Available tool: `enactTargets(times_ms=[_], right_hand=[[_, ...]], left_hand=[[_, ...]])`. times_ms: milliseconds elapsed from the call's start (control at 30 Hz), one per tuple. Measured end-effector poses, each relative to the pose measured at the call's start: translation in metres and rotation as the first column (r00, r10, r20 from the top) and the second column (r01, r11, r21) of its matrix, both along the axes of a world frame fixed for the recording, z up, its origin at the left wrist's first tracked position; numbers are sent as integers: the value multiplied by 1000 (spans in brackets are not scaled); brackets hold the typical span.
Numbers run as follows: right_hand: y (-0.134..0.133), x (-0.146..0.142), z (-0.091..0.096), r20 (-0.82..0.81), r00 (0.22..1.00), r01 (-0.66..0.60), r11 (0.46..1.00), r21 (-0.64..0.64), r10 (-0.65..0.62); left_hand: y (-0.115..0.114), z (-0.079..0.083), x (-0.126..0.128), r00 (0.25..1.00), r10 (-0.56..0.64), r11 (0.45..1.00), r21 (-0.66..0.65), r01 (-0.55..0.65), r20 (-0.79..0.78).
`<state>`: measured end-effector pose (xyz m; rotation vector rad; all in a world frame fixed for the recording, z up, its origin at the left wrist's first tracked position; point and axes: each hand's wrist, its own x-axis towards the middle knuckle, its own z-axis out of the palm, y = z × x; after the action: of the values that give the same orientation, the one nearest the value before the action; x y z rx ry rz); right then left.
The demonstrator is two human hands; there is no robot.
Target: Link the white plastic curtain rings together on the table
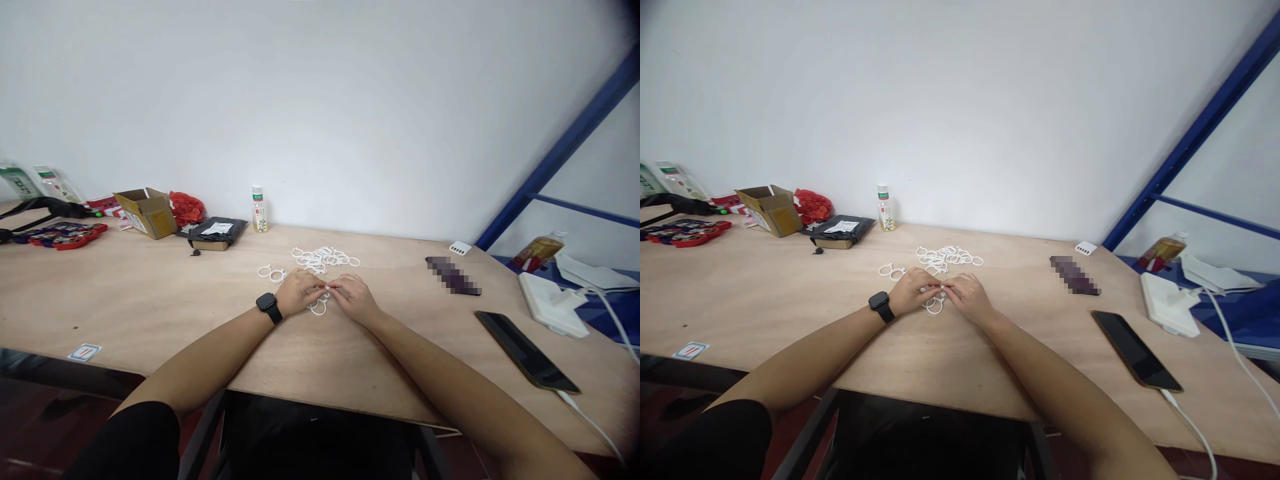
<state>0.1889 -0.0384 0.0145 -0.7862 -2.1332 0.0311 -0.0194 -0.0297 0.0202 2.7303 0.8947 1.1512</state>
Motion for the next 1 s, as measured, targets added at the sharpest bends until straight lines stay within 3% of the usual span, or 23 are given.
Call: enactTargets(times_ms=[1000], right_hand=[[-2, 0, 1, -19, 1000, 19, 1000, 18, -19]], left_hand=[[-6, -1, 8, 998, 33, 999, 13, -34, 55]])
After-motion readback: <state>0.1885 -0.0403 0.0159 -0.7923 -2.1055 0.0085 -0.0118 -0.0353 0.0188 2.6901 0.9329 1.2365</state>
